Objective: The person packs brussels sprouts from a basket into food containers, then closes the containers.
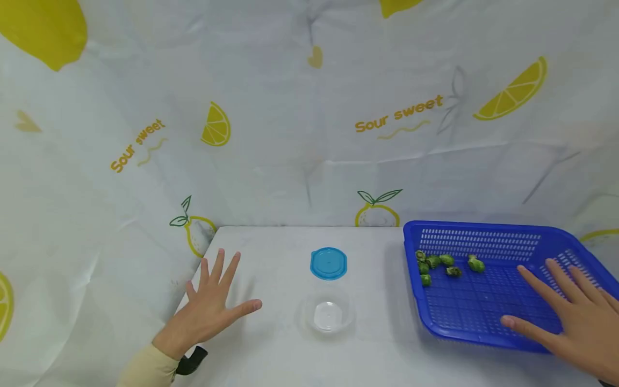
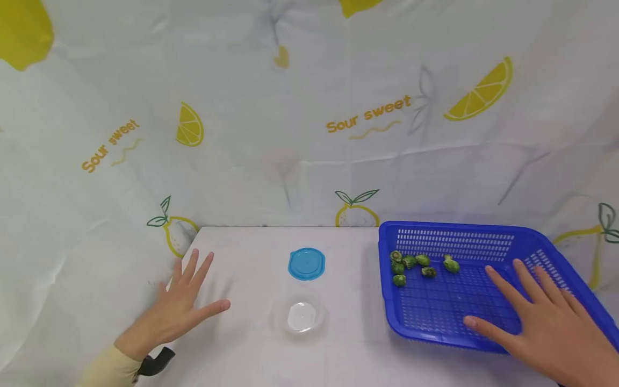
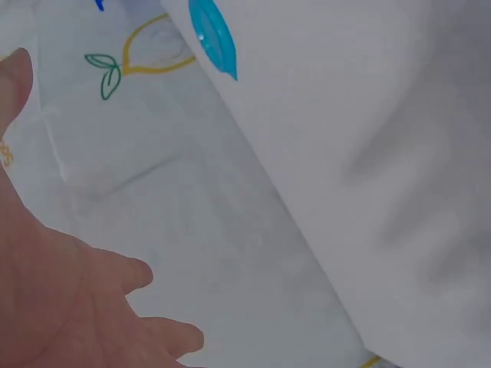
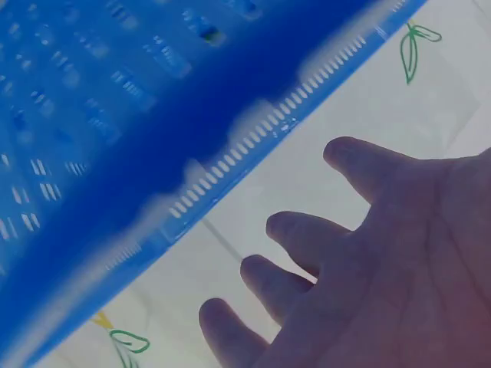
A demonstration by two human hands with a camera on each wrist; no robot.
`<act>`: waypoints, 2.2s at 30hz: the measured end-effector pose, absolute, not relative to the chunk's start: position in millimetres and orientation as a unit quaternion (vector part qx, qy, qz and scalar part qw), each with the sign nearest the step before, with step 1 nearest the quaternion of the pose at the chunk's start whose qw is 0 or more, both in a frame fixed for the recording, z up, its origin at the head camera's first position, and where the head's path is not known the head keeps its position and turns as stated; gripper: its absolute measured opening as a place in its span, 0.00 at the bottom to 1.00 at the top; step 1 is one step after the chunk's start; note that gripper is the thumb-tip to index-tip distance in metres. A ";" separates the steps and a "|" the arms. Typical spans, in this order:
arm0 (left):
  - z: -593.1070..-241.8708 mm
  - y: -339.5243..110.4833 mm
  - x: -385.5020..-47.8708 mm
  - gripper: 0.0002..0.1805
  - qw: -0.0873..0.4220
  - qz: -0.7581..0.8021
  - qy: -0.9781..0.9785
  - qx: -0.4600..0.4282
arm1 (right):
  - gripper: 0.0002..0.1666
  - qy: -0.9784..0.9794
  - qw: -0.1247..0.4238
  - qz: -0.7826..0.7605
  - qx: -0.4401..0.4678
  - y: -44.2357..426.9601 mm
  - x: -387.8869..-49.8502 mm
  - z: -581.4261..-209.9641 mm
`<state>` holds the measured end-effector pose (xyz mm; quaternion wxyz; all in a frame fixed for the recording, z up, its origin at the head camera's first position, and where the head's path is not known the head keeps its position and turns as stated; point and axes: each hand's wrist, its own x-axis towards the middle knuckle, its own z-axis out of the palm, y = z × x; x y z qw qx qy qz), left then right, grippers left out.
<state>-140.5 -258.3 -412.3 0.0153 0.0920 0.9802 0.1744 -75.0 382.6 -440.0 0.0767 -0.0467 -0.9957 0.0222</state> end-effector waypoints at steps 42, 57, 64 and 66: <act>-481.2 -171.5 -204.2 0.30 0.302 0.574 0.752 0.121 | 0.27 -0.964 -0.090 0.199 0.150 364.0 -221.4 -417.0; -481.6 -170.0 -203.1 0.26 0.314 0.597 0.729 0.116 | 0.19 -0.967 -0.086 0.183 0.153 353.6 -234.8 -429.6; -482.0 -169.0 -203.0 0.27 0.321 0.605 0.719 0.117 | 0.15 -0.973 -0.083 0.165 0.140 351.4 -237.4 -430.2; -482.3 -169.4 -203.5 0.27 0.322 0.606 0.718 0.116 | 0.14 -0.973 -0.082 0.164 0.140 351.1 -237.7 -430.0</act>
